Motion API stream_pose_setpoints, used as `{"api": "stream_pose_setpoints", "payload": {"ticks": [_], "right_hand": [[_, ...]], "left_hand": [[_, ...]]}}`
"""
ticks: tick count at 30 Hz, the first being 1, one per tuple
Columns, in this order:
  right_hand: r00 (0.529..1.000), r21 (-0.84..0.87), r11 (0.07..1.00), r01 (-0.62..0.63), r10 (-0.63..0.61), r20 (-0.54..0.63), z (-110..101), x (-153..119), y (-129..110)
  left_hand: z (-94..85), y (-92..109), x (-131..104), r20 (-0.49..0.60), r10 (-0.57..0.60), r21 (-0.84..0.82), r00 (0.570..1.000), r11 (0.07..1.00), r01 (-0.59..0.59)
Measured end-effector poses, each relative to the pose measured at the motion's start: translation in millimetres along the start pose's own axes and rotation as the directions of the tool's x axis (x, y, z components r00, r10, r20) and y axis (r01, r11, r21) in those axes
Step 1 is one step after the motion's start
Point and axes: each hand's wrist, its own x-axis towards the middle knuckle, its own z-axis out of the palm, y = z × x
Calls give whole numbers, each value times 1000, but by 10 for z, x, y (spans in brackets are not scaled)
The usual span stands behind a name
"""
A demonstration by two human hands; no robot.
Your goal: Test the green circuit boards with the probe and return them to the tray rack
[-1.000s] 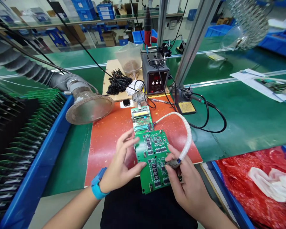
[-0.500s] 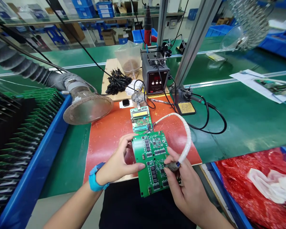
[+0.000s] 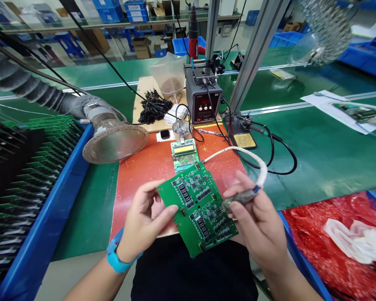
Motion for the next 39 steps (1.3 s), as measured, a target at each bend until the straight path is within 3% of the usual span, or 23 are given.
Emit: {"api": "stream_pose_setpoints", "payload": {"ticks": [3, 7, 8, 10, 13, 17, 20, 27, 30, 34, 39], "right_hand": [[994, 109, 994, -14, 26, -102, 74, 195, 16], [998, 20, 999, -37, 38, -50, 186, 377, 91], [999, -4, 999, -45, 45, -22, 212, 395, 111], [999, -40, 998, -44, 45, 28, 255, 404, 147], [996, -91, 996, -22, 29, 81, 294, 386, 194], [992, -185, 983, 8, 16, 127, 297, 378, 238], [989, -240, 970, 37, -1, 150, 281, 387, 254], [979, -325, 940, 100, -35, 200, 245, 406, 248], [980, -337, 939, 69, -1, 197, 248, 414, 227], [989, -334, 942, 43, 7, 147, 273, 407, 233], [995, -376, 927, 15, 22, 94, 300, 390, 266]], "left_hand": [[-13, -20, -124, -147, -218, -293, 965, 941, 168], [-299, -212, -34, -461, -390, -440, 797, 880, 177], [-403, -297, 19, -488, -421, -445, 765, 874, 198], [-606, -509, 113, -482, -462, -427, 744, 866, 261], [-813, -853, 177, -447, -431, -278, 783, 900, 337], [-879, -1099, 167, -485, -329, 6, 810, 925, 380], [-859, -1087, 162, -513, -294, 137, 806, 899, 415], [-829, -1046, 151, -455, -161, 468, 876, 794, 389], [-832, -1089, 142, -415, -92, 575, 905, 744, 340], [-829, -1124, 136, -391, -19, 647, 920, 705, 290], [-815, -1121, 136, -396, -18, 640, 918, 712, 290]]}}
